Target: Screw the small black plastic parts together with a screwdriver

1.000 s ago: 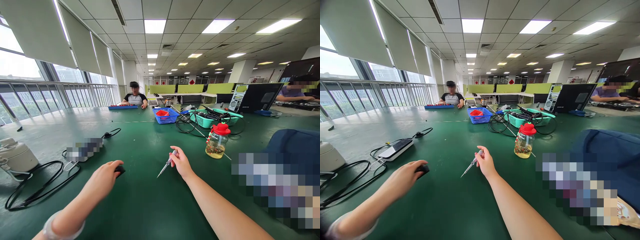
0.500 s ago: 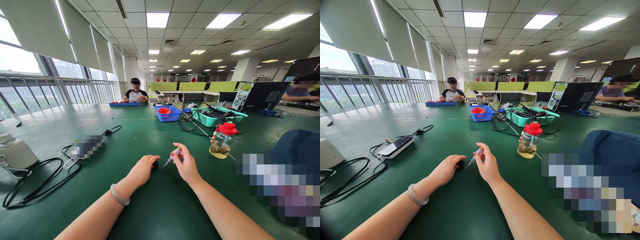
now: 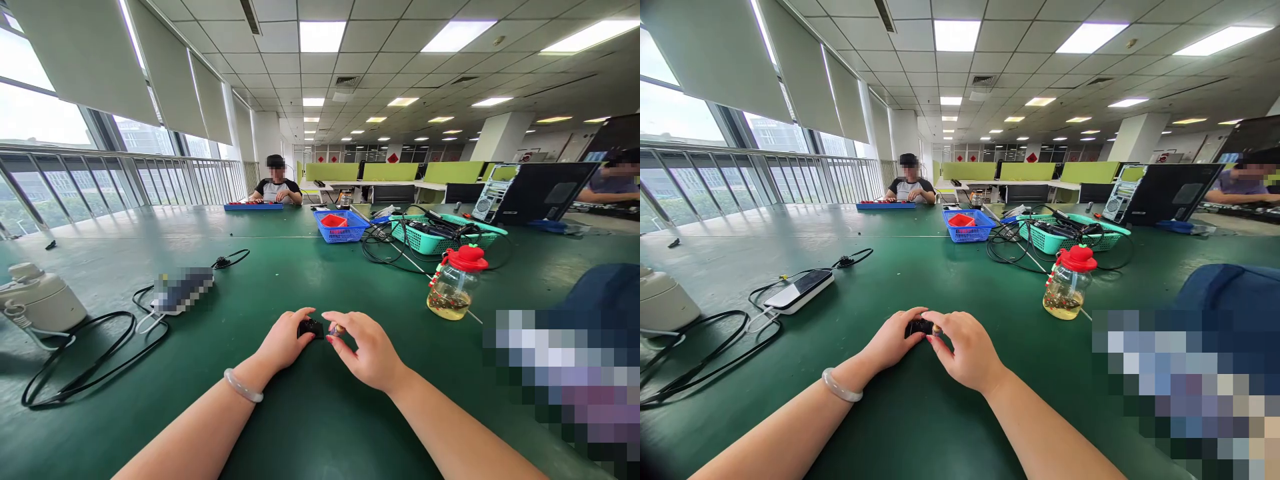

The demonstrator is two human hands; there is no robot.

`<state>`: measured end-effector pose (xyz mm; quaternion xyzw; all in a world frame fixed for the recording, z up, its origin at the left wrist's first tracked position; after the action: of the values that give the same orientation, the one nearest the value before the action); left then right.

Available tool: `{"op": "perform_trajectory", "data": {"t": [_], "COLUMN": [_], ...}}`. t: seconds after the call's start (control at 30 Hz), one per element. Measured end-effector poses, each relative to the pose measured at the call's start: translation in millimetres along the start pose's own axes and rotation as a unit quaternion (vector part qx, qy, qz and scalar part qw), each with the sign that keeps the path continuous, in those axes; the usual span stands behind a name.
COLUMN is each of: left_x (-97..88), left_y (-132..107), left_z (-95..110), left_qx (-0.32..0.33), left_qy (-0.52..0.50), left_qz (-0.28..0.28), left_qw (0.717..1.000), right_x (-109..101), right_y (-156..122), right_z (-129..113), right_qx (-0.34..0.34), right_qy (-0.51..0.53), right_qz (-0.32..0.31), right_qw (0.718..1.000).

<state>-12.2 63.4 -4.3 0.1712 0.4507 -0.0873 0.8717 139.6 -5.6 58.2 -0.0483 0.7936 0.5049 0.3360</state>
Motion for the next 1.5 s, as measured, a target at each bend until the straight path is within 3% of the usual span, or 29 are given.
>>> {"op": "perform_trajectory", "data": {"t": [0.37, 0.63, 0.9, 1.33, 1.5], "left_x": [0.0, -2.9, -3.9, -4.9, -3.1], "left_y": [2.1, 2.1, 3.5, 3.8, 5.2], "left_z": [-2.6, -6.3, 0.7, -3.0, -4.7], "left_qx": [-0.025, -0.041, -0.002, 0.001, -0.008], "left_qy": [-0.012, 0.021, 0.027, 0.015, 0.011], "left_qz": [-0.003, 0.016, 0.030, 0.033, 0.033], "left_qw": [1.000, 0.999, 0.999, 0.999, 0.999], "right_x": [17.8, 12.3, 5.7, 14.2, 35.5], "right_y": [-0.5, -0.1, 1.6, -0.2, -8.6], "right_z": [-7.2, -2.0, -5.8, -15.0, -26.6], "right_qx": [0.004, 0.009, -0.008, -0.043, -0.074], "right_qy": [0.019, 0.019, 0.006, 0.000, -0.014], "right_qz": [-0.108, -0.078, -0.043, -0.053, -0.093], "right_qw": [0.994, 0.997, 0.999, 0.998, 0.993]}}
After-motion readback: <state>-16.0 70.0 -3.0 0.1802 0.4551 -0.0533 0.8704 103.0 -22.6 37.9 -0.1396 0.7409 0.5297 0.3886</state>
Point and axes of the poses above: each hand's wrist, its own y-axis towards the middle knuckle, its own x-axis out of the palm, z = x × y, the point moved 7 cm from there along y, towards the middle knuckle
